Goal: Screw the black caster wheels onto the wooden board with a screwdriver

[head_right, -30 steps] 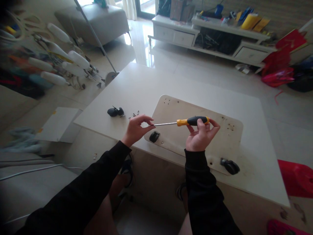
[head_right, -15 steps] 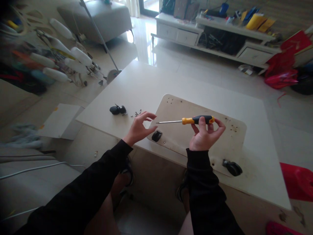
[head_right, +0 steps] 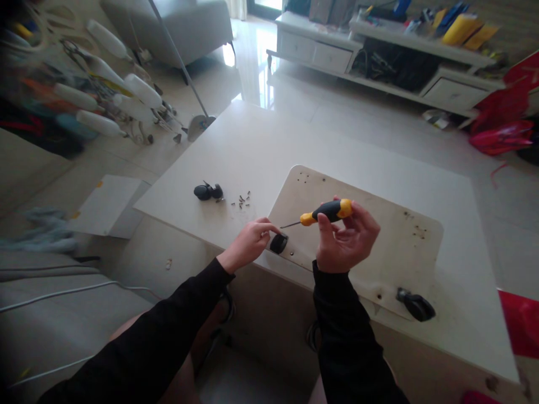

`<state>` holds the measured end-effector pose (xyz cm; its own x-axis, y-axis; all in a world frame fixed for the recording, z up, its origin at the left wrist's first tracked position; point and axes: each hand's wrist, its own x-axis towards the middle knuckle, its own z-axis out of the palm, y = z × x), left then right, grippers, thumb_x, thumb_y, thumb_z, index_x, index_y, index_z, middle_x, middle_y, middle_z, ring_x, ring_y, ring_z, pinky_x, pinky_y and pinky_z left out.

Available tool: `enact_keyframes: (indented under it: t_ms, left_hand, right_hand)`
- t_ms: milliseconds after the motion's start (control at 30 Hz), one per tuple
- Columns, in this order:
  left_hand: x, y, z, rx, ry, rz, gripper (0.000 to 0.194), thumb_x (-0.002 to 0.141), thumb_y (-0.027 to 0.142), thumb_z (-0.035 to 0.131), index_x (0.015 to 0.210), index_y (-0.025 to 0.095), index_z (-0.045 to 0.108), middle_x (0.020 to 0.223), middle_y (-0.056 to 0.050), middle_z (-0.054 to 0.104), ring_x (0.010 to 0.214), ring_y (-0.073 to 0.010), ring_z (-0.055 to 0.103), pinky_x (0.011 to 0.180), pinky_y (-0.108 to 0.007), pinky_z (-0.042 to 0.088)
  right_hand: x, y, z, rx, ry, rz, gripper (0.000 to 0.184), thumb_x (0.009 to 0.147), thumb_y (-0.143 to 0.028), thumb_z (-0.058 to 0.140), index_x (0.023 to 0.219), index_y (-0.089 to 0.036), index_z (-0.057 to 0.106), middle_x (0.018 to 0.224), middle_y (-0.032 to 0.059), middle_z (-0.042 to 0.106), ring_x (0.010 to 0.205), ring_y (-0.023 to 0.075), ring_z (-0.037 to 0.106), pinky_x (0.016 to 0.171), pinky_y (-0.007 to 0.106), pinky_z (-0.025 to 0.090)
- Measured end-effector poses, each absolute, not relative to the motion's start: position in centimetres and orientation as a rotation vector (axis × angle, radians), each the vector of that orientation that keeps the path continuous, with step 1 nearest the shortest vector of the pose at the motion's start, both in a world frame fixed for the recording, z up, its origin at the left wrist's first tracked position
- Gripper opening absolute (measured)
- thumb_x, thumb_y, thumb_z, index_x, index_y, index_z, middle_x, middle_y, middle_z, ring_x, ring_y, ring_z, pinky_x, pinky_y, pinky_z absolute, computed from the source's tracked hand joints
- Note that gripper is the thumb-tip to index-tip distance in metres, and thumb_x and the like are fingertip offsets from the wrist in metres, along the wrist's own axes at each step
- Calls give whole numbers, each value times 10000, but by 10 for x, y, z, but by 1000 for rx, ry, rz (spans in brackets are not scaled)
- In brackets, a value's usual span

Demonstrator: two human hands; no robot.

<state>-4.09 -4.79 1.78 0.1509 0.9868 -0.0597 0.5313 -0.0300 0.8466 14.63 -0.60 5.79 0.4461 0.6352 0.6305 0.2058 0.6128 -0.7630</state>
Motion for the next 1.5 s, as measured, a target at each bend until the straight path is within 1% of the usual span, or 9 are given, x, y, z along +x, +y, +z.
enact_keyframes:
  t_ms: [100, 200, 367, 533, 900, 1033, 1167, 1300, 1500]
  left_hand:
    - [-42, -47, 17, 1669, 1494, 726, 362, 895, 26, 527, 971, 179, 846, 1008, -83, 765, 859, -188, 695, 851, -325, 568]
    - [-43, -47, 16, 1671, 1500, 704, 332, 886, 32, 556, 934, 178, 850, 942, -77, 789, 811, -189, 693, 840, -333, 579]
    - [-45, -47, 19, 1673, 1503, 675, 391, 865, 4, 552, 962, 192, 880, 1004, -84, 838, 907, -214, 751, 931, -351, 600]
    - [-45, -43, 22, 1688, 1529, 602, 421, 851, -14, 551, 967, 194, 899, 1053, -100, 849, 964, -233, 775, 980, -362, 602]
    - [-46, -38, 17, 1767, 1469, 629, 498, 780, -71, 515, 944, 195, 903, 1026, -83, 844, 932, -213, 775, 992, -351, 618]
    - [-47, -38, 18, 1771, 1474, 626, 518, 753, -79, 507, 921, 209, 904, 1000, -78, 844, 901, -205, 770, 979, -345, 626]
    - [-49, -39, 17, 1774, 1465, 628, 516, 743, -78, 506, 913, 207, 901, 999, -79, 841, 904, -211, 766, 973, -357, 627]
    - [-53, -37, 14, 1767, 1452, 642, 529, 734, -82, 501, 911, 218, 900, 993, -79, 834, 914, -217, 763, 960, -356, 624]
    - [-61, -31, 11, 1749, 1549, 574, 502, 759, -64, 522, 900, 236, 898, 996, -89, 827, 969, -245, 756, 985, -392, 617]
  right_hand:
    - [142, -7, 60, -900, -1135, 295, 613, 677, -312, 957, 1197, -237, 642, 1117, 30, 738, 1001, 262, 833, 683, 402, 752]
    - [137, -10, 62, -950, -1117, 307, 616, 673, -364, 965, 1177, -253, 628, 1094, 26, 732, 1004, 266, 829, 729, 437, 756]
    - [129, -14, 60, -1018, -1077, 391, 619, 678, -424, 962, 1168, -276, 614, 1180, 42, 701, 1067, 290, 817, 728, 455, 753]
    - [131, -16, 48, -1012, -1170, 359, 636, 619, -442, 991, 1118, -262, 639, 1140, 30, 716, 1051, 284, 815, 738, 463, 756]
    - [128, -16, 48, -941, -1201, 320, 584, 688, -404, 956, 1160, -265, 642, 1151, 34, 699, 1025, 270, 817, 692, 415, 748]
    - [128, -17, 49, -971, -1206, 321, 585, 704, -419, 943, 1178, -274, 632, 1199, 43, 688, 1079, 291, 813, 698, 423, 748]
    - [128, -19, 50, -968, -1215, 338, 578, 698, -383, 950, 1173, -275, 639, 1160, 41, 714, 1084, 290, 811, 686, 412, 742]
    - [129, -19, 48, -985, -1263, 380, 576, 705, -377, 947, 1178, -285, 632, 1184, 39, 717, 1136, 294, 796, 734, 449, 747]
    - [133, -16, 38, -911, -1380, 358, 592, 686, -383, 955, 1161, -305, 611, 1183, 17, 697, 1113, 277, 785, 763, 489, 737]
